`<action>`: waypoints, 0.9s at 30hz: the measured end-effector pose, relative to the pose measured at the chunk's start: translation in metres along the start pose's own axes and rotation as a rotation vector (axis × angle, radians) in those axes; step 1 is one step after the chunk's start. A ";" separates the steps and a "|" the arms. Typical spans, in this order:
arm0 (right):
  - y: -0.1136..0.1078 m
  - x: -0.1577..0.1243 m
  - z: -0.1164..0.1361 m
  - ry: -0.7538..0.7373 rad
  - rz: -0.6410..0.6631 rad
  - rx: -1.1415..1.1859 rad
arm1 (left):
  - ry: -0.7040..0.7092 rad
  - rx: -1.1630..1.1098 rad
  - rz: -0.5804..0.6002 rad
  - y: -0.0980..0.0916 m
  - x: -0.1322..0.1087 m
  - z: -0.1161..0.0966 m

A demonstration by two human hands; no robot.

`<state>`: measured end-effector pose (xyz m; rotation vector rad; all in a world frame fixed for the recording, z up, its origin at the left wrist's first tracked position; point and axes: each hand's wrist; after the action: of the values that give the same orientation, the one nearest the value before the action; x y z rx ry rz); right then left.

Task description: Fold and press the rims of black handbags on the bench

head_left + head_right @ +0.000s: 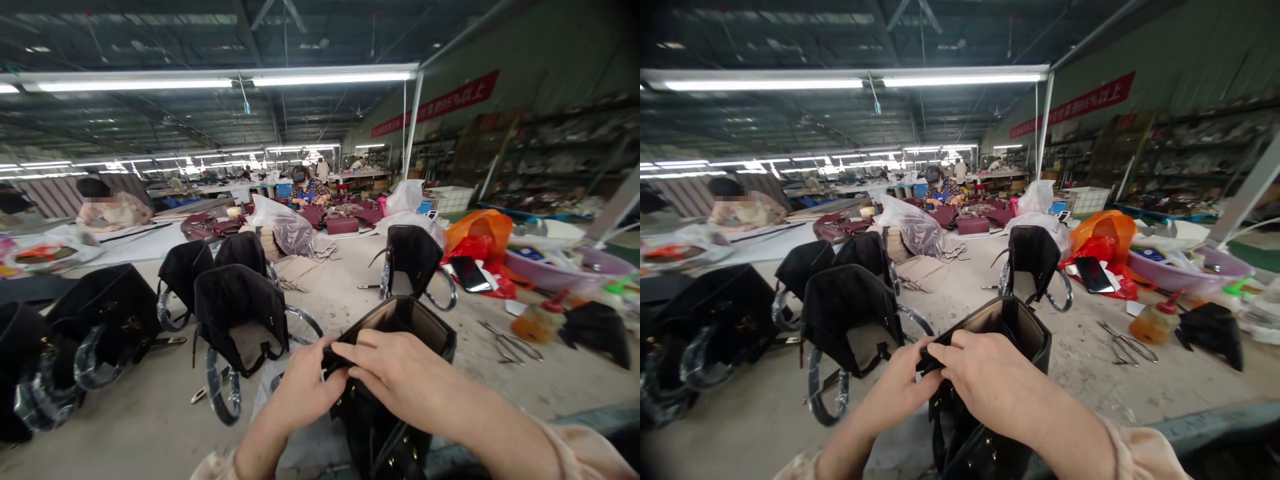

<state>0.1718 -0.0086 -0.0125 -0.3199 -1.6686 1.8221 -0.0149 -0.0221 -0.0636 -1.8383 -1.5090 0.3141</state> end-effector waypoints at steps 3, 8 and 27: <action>0.003 0.005 0.002 0.035 -0.030 0.043 | -0.011 0.004 -0.008 0.000 -0.001 0.002; 0.004 0.009 0.007 0.059 -0.057 0.181 | 0.005 0.002 0.015 -0.004 -0.008 -0.001; 0.012 0.015 0.009 0.156 -0.097 0.207 | 0.051 0.009 -0.134 -0.013 -0.026 0.003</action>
<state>0.1514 -0.0069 -0.0185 -0.2781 -1.3541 1.8292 -0.0344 -0.0442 -0.0635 -1.7156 -1.5845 0.2077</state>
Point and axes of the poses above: each hand's wrist, its own x-axis towards the middle knuckle, its own y-axis out of the palm, z = x × y, and after that the axes turned 1 degree about y, right-handed
